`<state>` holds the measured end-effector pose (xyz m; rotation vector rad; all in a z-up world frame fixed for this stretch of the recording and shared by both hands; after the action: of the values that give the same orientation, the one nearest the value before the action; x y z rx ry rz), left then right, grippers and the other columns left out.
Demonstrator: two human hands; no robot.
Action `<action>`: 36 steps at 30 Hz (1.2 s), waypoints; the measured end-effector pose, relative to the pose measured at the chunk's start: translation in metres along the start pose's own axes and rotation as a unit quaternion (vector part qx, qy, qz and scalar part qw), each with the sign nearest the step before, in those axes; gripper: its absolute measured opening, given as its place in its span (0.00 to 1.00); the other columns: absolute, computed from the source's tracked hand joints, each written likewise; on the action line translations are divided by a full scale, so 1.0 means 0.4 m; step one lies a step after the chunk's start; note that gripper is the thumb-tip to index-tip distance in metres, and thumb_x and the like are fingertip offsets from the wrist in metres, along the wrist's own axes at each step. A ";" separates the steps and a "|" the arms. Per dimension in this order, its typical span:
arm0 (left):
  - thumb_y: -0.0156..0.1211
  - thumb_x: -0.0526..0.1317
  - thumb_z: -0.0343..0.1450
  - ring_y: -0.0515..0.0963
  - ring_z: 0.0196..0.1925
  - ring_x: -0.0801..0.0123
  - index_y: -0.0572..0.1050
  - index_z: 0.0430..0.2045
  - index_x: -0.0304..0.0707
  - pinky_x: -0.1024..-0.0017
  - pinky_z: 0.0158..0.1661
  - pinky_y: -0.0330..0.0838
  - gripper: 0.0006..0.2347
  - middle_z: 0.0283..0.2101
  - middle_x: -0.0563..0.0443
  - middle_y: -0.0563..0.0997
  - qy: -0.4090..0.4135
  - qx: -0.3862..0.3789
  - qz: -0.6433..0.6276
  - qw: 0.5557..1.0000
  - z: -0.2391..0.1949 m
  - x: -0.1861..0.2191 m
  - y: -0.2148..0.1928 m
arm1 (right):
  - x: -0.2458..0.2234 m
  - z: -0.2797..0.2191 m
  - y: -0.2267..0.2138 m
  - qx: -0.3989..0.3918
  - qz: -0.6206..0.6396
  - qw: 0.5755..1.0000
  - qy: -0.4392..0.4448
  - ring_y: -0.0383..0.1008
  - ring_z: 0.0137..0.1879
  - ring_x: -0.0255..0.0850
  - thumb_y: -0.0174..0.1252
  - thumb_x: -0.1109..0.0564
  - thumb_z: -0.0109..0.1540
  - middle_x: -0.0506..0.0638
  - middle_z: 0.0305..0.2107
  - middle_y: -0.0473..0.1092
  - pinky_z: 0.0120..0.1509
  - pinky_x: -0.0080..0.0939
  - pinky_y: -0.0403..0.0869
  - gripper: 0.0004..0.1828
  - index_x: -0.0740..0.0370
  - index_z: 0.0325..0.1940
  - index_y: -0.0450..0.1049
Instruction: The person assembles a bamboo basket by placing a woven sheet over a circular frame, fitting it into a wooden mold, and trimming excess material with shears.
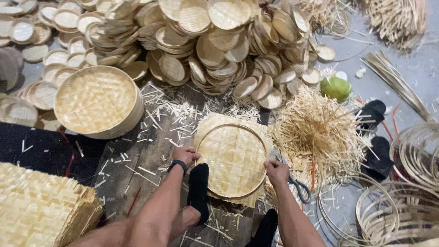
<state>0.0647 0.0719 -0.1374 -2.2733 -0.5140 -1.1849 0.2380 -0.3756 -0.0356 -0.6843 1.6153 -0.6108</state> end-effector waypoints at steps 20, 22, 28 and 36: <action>0.66 0.46 0.65 0.68 0.66 0.54 0.80 0.50 0.46 0.55 0.67 0.59 0.18 0.64 0.44 0.71 0.243 -0.021 0.250 0.937 -0.126 0.468 0.117 | -0.468 -0.421 0.161 -0.164 -0.220 0.878 -0.391 0.51 0.75 0.63 0.65 0.38 0.52 0.70 0.66 0.57 0.78 0.66 0.50 0.48 0.74 0.65 0.61; 0.62 0.51 0.68 0.64 0.69 0.48 0.80 0.50 0.48 0.49 0.66 0.55 0.18 0.67 0.41 0.69 0.399 -0.064 0.291 0.867 -0.138 0.563 0.249 | -0.517 -0.554 0.223 -0.133 -0.251 0.798 -0.531 0.41 0.76 0.71 0.63 0.36 0.55 0.75 0.68 0.51 0.73 0.80 0.41 0.50 0.74 0.68 0.56; 0.52 0.59 0.72 0.78 0.59 0.59 0.81 0.47 0.61 0.64 0.61 0.69 0.17 0.58 0.55 0.82 0.292 -0.175 0.254 0.905 -0.027 0.550 0.351 | -0.452 -0.546 0.288 -0.027 -0.266 0.790 -0.552 0.43 0.76 0.68 0.62 0.41 0.55 0.70 0.67 0.53 0.75 0.77 0.40 0.45 0.61 0.72 0.59; 0.53 0.60 0.70 0.70 0.63 0.55 0.80 0.49 0.69 0.54 0.60 0.64 0.17 0.67 0.55 0.67 0.317 -0.177 0.310 0.879 -0.003 0.568 0.364 | -0.495 -0.422 0.261 -0.235 -0.172 0.849 -0.441 0.61 0.62 0.59 0.69 0.38 0.53 0.60 0.59 0.65 0.67 0.60 0.59 0.38 0.50 0.64 0.70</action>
<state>0.2675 -0.0235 0.0131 -1.8915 0.6817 -1.6202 0.0824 -0.1578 0.0480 -1.3955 0.7541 -0.0738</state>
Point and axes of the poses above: each hand's wrist, its own z-axis towards the middle knuckle, its own y-axis out of the palm, x = y × z, the point moved 9 cm from there along z, towards the middle knuckle
